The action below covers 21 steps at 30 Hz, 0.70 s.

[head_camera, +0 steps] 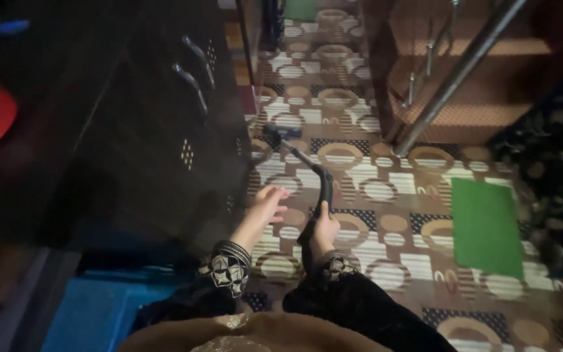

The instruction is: Vacuuming the floor and stairs using a canister vacuum cleaner

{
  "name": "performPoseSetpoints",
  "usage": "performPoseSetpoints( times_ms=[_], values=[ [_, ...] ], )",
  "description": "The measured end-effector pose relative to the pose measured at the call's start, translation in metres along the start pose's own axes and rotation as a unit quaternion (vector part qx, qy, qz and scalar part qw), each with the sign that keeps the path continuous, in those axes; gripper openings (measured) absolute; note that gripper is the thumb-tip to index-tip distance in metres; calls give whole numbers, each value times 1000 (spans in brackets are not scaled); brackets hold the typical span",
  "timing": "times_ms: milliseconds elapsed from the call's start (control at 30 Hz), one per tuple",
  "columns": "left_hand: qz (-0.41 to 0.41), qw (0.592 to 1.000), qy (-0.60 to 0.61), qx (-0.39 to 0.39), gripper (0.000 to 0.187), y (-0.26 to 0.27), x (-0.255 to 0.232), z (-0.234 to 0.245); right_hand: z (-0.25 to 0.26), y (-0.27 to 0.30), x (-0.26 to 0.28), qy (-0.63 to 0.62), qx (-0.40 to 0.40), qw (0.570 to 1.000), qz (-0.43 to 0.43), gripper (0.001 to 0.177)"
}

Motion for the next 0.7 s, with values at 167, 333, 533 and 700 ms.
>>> performPoseSetpoints(
  times_ms=[167, 333, 533, 700],
  values=[
    [-31, 999, -17, -18, 50, -76, -50, 3, -19, -78, 32, -5, 3, 1000, 5, 51],
    [-38, 998, -37, -42, 43, -183, -113, 12, -46, -121, 105, 71, 27, 997, -20, 55],
    [-42, 996, -55, -59, 34, -259, -155, 21, -97, -210, 148, 35, 28, 999, -9, 57],
    [-40, 995, -48, -71, 31, -294, -183, 40, -144, -249, 217, 95, 47, 994, -28, 67]
  ],
)
Point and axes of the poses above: each hand's wrist, its own y-axis away from the middle knuckle, its own z-axis out of the back of the hand, x = y × z, the point moved 10 cm from there along -y, towards the middle knuckle, and after that the axes turned 12 degrees about x, right-handed, at the moved point
